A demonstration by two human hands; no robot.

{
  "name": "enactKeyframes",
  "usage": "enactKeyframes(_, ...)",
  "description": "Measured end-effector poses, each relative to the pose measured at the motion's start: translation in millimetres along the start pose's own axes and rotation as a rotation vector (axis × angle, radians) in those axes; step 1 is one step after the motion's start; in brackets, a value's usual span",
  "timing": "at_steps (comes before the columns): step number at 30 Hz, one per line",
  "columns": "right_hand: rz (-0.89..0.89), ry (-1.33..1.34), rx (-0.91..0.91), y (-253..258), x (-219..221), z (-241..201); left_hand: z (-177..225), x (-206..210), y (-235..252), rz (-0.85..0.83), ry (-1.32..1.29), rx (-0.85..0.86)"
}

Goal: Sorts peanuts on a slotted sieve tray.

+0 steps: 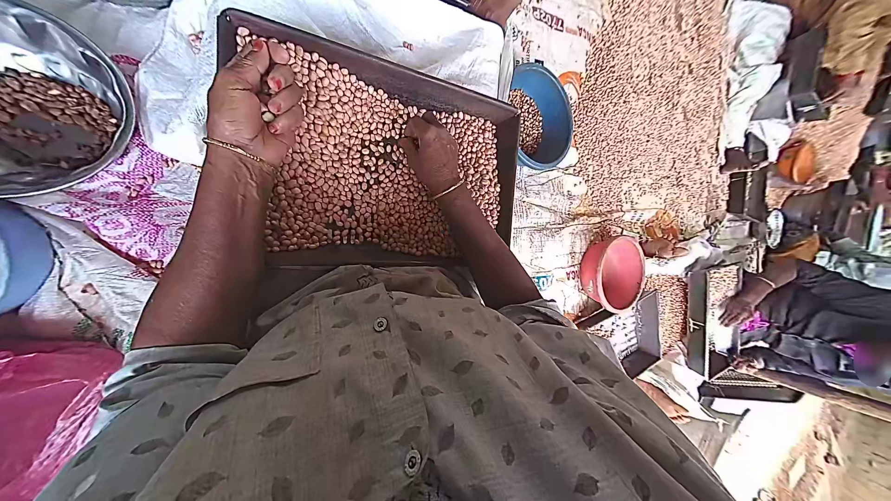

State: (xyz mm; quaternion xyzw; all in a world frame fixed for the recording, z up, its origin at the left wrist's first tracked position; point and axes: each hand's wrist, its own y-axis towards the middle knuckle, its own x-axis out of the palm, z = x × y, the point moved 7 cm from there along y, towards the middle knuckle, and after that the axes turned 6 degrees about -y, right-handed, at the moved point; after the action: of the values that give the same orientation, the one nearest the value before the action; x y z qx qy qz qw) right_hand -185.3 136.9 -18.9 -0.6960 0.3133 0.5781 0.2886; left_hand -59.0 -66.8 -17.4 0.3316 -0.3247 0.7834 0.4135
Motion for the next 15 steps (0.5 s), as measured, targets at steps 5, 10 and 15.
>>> enactKeyframes(5,0.006,0.016,0.041,4.4,5.3,0.3,0.2,0.7,0.6,-0.006,-0.004,-0.004)
enactKeyframes(10,-0.005,-0.023,-0.013,8.5,8.5,0.6,-0.2,-1.5,1.5,0.007,-0.010,-0.002)
enactKeyframes(15,0.023,-0.097,-0.168,1.3,7.9,-11.8,-1.2,-1.5,3.2,-0.012,-0.028,-0.013)
